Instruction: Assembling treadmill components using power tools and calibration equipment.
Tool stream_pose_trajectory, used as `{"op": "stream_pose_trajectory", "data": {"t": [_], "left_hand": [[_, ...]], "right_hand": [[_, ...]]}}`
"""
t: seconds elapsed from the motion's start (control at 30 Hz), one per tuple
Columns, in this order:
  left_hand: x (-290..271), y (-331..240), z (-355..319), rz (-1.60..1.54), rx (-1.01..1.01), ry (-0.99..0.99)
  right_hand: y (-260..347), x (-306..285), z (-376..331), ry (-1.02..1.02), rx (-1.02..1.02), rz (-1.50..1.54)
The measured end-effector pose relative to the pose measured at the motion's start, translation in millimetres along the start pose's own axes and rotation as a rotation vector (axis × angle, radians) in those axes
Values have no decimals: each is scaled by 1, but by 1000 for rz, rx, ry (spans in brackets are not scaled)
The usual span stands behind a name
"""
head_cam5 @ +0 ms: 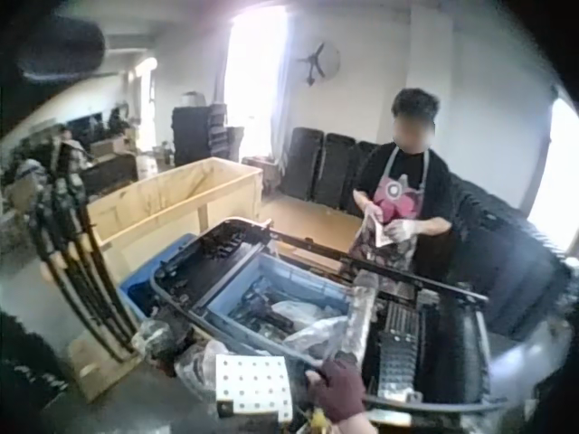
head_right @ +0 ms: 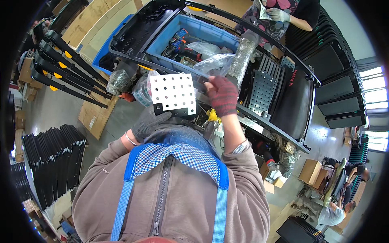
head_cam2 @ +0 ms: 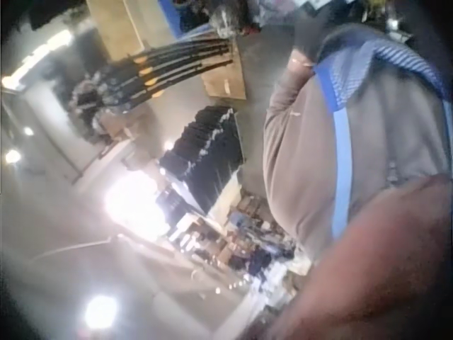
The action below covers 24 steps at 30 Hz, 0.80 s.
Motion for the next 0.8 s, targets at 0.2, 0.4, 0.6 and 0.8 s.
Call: {"op": "stream_pose_trajectory", "data": {"t": [0.2, 0.4, 0.6, 0.8], "left_hand": [[33, -1, 29, 372, 62, 15], [75, 7, 54, 480, 62, 26], [107, 1, 62, 473, 70, 32], [117, 1, 78, 350, 125, 42]], "right_hand": [[79, -13, -55, -164, -720, -148], [64, -25, -74, -207, -612, -244], [32, -44, -81, -165, -427, -39], [30, -80, -97, -234, -544, -81]]}}
Point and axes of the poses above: each hand's wrist, its own z-axis towards the middle knuckle, its own x-axis out of the palm, y = z × x, the point moved 6 cm from there along z, towards the middle knuckle, and after that the axes turned 1 degree about y, right-handed, at the moved point
